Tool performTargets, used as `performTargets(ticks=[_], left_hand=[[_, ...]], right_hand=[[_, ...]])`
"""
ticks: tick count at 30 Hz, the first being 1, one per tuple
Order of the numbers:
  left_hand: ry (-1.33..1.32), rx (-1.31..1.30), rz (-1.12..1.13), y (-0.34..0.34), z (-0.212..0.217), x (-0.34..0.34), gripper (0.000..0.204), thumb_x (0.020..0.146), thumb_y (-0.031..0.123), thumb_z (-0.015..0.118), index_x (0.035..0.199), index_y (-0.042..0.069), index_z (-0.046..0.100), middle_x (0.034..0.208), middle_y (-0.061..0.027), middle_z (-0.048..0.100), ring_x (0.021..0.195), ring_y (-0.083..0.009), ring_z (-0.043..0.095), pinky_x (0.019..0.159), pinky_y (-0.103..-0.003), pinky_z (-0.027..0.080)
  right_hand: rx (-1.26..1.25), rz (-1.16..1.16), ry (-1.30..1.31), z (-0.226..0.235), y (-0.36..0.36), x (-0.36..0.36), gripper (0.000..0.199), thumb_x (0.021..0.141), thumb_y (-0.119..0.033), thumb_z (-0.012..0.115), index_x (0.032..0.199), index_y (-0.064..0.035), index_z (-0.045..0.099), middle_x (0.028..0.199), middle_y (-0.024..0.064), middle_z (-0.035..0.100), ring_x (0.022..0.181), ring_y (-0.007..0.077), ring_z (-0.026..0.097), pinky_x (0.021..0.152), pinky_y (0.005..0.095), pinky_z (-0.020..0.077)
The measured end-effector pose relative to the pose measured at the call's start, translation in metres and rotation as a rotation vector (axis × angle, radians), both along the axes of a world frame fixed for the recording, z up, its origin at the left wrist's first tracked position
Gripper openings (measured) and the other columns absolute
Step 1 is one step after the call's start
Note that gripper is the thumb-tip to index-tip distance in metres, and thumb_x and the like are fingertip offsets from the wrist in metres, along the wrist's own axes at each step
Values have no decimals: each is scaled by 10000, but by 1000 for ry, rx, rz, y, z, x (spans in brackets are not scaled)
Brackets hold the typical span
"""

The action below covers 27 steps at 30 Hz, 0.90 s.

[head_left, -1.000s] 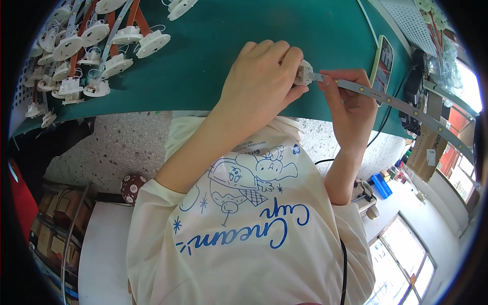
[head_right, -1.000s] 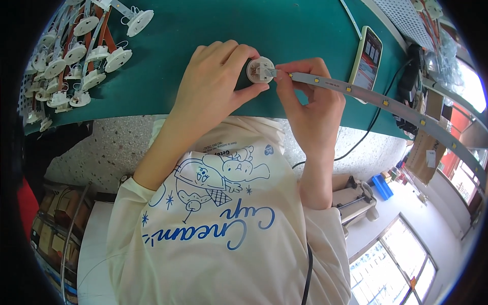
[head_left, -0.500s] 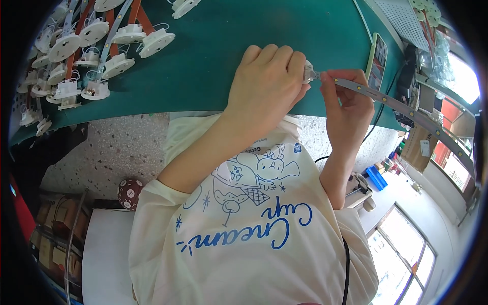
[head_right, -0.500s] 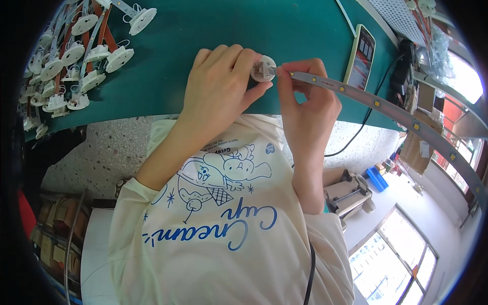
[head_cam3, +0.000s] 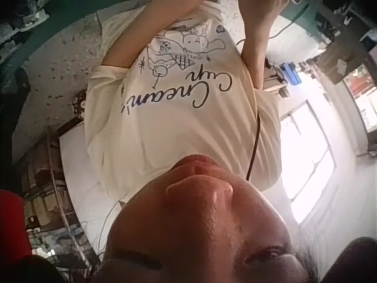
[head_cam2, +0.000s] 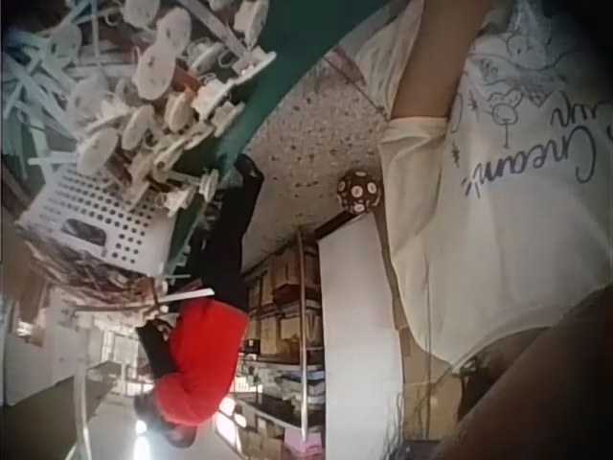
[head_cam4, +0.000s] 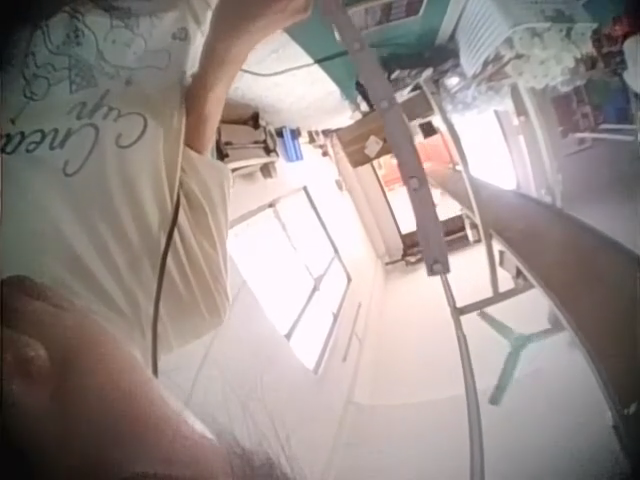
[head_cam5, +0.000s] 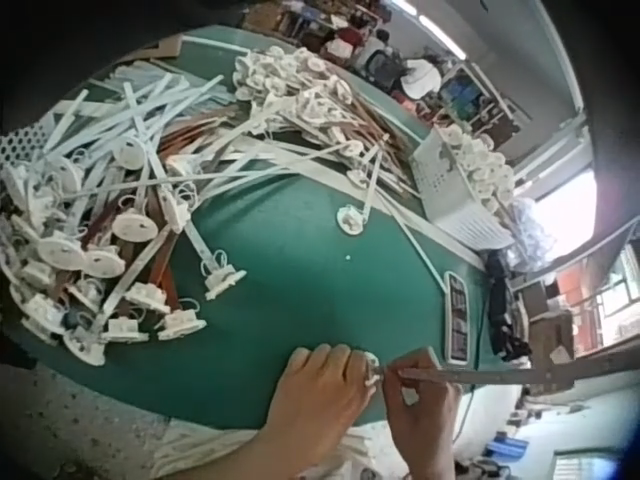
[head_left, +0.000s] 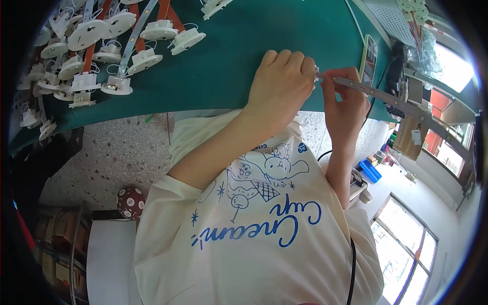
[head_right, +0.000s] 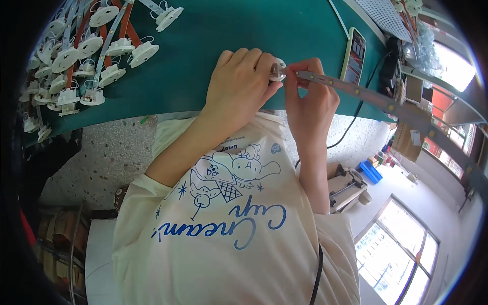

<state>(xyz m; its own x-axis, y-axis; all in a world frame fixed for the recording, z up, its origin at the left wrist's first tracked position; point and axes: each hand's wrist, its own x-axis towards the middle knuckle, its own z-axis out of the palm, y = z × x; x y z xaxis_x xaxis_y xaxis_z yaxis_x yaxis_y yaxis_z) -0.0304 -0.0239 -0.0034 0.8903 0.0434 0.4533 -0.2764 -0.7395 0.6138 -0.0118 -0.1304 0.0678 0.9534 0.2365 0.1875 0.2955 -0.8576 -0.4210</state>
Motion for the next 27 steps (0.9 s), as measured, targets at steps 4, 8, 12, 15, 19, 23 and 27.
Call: performTargets(ticks=[4, 8, 12, 15, 19, 23, 27], left_hand=[[-4, -14, 0, 0, -1, 1, 193, 657, 173, 684, 730, 79, 532, 686, -25, 497, 700, -161, 504, 666, -290, 361], [15, -23, -23, 2, 1, 1, 222, 659, 192, 700, 757, 71, 542, 706, -32, 507, 717, -167, 509, 677, -295, 364], [32, -68, -53, 6, 2, -1, 243, 670, 206, 712, 781, 62, 551, 736, -42, 523, 744, -174, 517, 690, -299, 368], [42, -79, -59, 7, 2, -1, 255, 679, 212, 716, 802, 54, 559, 758, -50, 534, 765, -180, 522, 702, -302, 371], [44, -76, -63, 7, 2, -1, 266, 668, 208, 722, 810, 49, 562, 757, -51, 535, 766, -182, 523, 706, -303, 374], [32, -71, -59, 7, 2, -2, 270, 660, 208, 726, 802, 50, 559, 747, -49, 527, 760, -180, 520, 703, -302, 373], [39, -76, -65, 6, 1, -2, 264, 659, 208, 725, 790, 55, 554, 738, -48, 522, 752, -178, 517, 699, -302, 371]], right_hand=[[150, -34, 58, -6, -9, 0, 41, 792, -9, 610, 805, -14, 572, 735, 73, 641, 687, 177, 666, 622, 258, 516], [132, -52, 81, -5, -11, 1, 47, 806, -25, 613, 809, -11, 569, 752, 67, 648, 710, 172, 672, 635, 247, 516], [177, -98, 136, -2, -8, -1, 96, 821, -54, 633, 883, 6, 590, 778, 71, 653, 726, 122, 648, 665, 227, 511], [108, -124, 149, 2, -6, -3, 130, 828, -63, 643, 919, 24, 613, 794, 69, 659, 748, 80, 625, 695, 207, 506], [104, -136, 116, -4, -10, -2, 114, 813, -64, 661, 886, 21, 640, 757, 49, 655, 697, 55, 598, 640, 186, 479], [257, -160, 200, -5, -13, 2, 112, 807, -56, 668, 891, 15, 640, 728, 32, 642, 646, 32, 559, 577, 161, 431], [270, -120, 227, -5, -15, 4, 111, 800, -52, 674, 886, 11, 642, 709, 21, 631, 626, 20, 535, 551, 152, 401]])
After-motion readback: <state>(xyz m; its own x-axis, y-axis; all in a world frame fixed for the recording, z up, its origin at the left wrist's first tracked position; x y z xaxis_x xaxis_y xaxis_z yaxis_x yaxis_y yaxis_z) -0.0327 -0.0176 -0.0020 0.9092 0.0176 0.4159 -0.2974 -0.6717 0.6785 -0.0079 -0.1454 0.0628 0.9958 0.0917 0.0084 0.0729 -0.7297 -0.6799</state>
